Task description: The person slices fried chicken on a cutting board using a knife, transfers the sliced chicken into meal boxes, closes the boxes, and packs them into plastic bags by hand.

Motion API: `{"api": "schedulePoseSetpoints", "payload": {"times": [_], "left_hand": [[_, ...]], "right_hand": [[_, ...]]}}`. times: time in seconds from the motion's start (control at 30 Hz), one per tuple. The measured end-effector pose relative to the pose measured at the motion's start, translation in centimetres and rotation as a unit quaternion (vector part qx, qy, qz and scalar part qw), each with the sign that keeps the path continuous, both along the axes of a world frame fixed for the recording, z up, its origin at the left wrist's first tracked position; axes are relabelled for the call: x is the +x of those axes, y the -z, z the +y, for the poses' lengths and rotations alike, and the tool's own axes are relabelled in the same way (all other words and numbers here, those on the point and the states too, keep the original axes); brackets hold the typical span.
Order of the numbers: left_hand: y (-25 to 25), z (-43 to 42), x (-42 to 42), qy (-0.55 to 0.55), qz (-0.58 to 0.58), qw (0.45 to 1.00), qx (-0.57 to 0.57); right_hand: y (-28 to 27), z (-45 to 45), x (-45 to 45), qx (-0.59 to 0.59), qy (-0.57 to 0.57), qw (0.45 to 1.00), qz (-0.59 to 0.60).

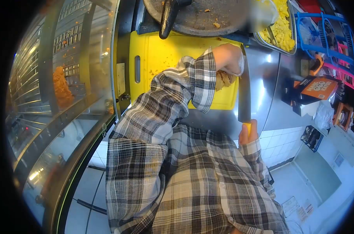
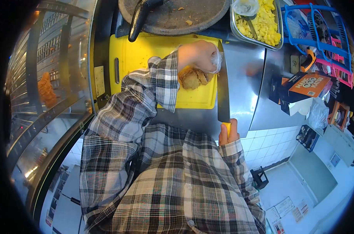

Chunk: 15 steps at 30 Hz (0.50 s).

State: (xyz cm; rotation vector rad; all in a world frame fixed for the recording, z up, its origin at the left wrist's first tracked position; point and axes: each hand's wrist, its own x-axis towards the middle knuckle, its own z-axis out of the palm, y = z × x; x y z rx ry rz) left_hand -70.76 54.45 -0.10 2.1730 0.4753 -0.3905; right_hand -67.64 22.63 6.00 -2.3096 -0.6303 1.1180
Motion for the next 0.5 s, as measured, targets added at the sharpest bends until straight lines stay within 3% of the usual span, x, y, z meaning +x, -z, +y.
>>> {"api": "schedulePoseSetpoints", "payload": {"times": [0.2, 0.37, 0.5], "left_hand": [[-1.4, 2.3, 1.2, 0.010, 0.053, 0.991, -0.120], [-2.7, 2.4, 1.0, -0.043, 0.102, 0.980, -0.166], [-2.6, 2.6, 1.1, -0.020, 0.083, 0.985, -0.148]], "right_hand": [[-0.9, 0.7, 0.2, 0.003, 0.027, 0.998, 0.049], [-1.0, 0.7, 0.3, -0.002, 0.026, 0.998, 0.051], [-1.7, 1.1, 0.4, -0.002, 0.024, 0.998, 0.055]]}}
